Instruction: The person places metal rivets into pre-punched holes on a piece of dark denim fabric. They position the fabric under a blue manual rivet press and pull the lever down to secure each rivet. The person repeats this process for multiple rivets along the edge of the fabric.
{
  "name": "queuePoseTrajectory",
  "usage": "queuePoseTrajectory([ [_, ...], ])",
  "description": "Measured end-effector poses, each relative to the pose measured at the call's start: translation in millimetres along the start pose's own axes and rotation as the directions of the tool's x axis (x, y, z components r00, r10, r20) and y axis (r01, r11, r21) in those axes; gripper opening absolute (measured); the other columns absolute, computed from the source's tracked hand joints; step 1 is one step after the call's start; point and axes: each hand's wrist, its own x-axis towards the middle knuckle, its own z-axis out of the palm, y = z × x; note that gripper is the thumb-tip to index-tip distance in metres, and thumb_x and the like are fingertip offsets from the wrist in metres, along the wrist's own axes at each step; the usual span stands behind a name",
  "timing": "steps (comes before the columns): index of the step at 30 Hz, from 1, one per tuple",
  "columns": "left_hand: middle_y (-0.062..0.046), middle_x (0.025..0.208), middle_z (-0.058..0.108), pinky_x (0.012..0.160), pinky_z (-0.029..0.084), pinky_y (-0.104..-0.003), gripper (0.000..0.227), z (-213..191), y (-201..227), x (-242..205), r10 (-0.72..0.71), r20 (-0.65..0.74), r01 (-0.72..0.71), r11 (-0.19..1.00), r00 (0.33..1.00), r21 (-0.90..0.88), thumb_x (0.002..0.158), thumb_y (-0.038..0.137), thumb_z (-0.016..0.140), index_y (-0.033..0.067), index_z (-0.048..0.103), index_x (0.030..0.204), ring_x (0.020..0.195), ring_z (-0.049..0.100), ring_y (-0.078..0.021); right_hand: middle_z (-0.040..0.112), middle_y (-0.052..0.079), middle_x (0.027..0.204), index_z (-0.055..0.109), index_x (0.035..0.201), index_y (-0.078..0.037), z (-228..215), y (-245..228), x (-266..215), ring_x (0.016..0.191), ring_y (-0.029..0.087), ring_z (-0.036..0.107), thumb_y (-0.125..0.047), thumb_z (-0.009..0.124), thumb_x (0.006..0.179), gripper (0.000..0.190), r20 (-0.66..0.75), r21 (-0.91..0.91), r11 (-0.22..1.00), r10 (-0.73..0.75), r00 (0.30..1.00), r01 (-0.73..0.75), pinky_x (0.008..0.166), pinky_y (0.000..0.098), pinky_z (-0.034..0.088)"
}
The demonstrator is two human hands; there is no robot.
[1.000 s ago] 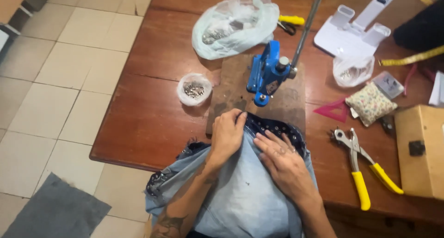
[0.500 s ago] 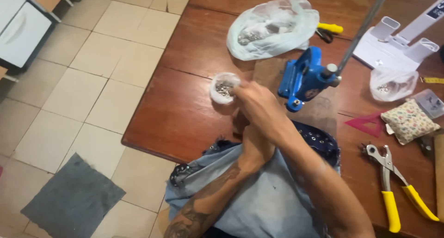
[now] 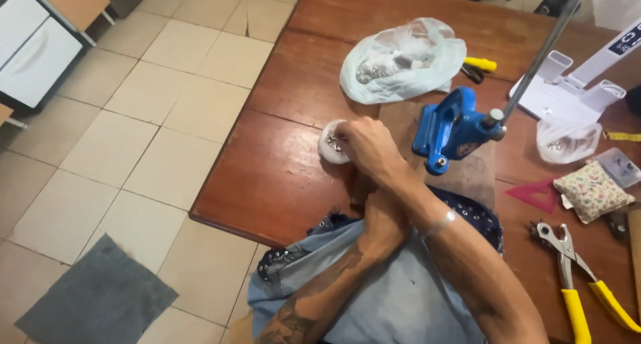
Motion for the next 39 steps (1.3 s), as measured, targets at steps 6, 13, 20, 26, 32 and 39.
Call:
queuePoseTrajectory([
  [6,-0.019,0.084,0.088,0.069,0.073,-0.063,0.018,-87.9,51.9,-21.8,-0.064,-0.010,0.063,0.995,0.998,-0.078,0.103,0.020,0.076,0.0079,0.088,0.098,0.088,0.090,-0.0504,0.082,-0.002,0.111,0.083,0.123,-0.030,-36.8,10.5,-126.8,0.111,0.025,0.085,-0.028,0.084,0.118,0.006,-0.448,0.151,0.972,-0.094,0.889,0.179,0.091,0.0410,0.071],
  [13,-0.021,0.093,0.090,0.078,0.074,-0.066,0.032,-133.2,85.2,-46.9,-0.072,-0.072,0.052,0.966,0.995,-0.253,0.123,0.042,0.059,0.0179,0.079,0.117,0.089,0.090,-0.0514,0.086,0.007,0.112,0.094,0.124,-0.017,-34.3,77.1,-209.1,0.103,0.028,0.087,-0.021,0.101,0.111,0.015,-0.649,0.324,0.929,0.357,0.672,-0.180,0.089,0.0417,0.074],
  [20,-0.024,0.095,0.090,0.081,0.073,-0.068,0.034,-139.8,84.8,-50.7,-0.057,-0.087,0.025,0.946,0.995,-0.324,0.125,0.041,0.056,0.0167,0.080,0.120,0.091,0.089,-0.0551,0.086,0.013,0.107,0.094,0.119,-0.008,-43.9,87.5,-196.5,0.102,0.035,0.089,-0.018,0.108,0.105,0.021,-0.589,0.446,0.889,0.381,0.712,-0.107,0.090,0.0419,0.076],
  [26,-0.023,0.095,0.090,0.083,0.073,-0.067,0.035,-135.6,80.9,-49.4,-0.049,-0.078,0.022,0.950,0.996,-0.310,0.126,0.042,0.057,0.0163,0.079,0.116,0.092,0.089,-0.0548,0.087,0.014,0.109,0.096,0.122,-0.010,-51.6,90.2,-198.3,0.106,0.031,0.090,-0.018,0.105,0.105,0.021,-0.434,0.616,0.773,0.496,0.752,-0.155,0.091,0.0394,0.076],
  [32,-0.024,0.096,0.090,0.088,0.071,-0.068,0.028,-156.5,87.2,-57.1,-0.005,-0.102,-0.040,0.900,0.995,-0.435,0.125,0.040,0.063,0.0178,0.080,0.123,0.100,0.088,-0.0562,0.085,0.020,0.120,0.090,0.144,-0.020,-70.2,69.0,-228.5,0.120,0.046,0.084,-0.039,0.088,0.115,0.035,-0.351,0.405,0.865,0.446,0.823,-0.296,0.103,0.0568,0.074],
  [39,-0.025,0.102,0.090,0.091,0.070,-0.066,0.025,-176.9,101.2,-40.0,0.009,-0.126,-0.073,0.857,0.992,-0.510,0.126,0.038,0.064,0.0204,0.082,0.126,0.106,0.088,-0.0541,0.084,0.034,0.141,0.078,0.150,-0.010,-49.4,113.3,-254.9,0.143,0.057,0.074,-0.050,0.071,0.118,0.052,0.096,0.509,0.724,0.490,0.867,-0.465,0.115,0.0727,0.061],
])
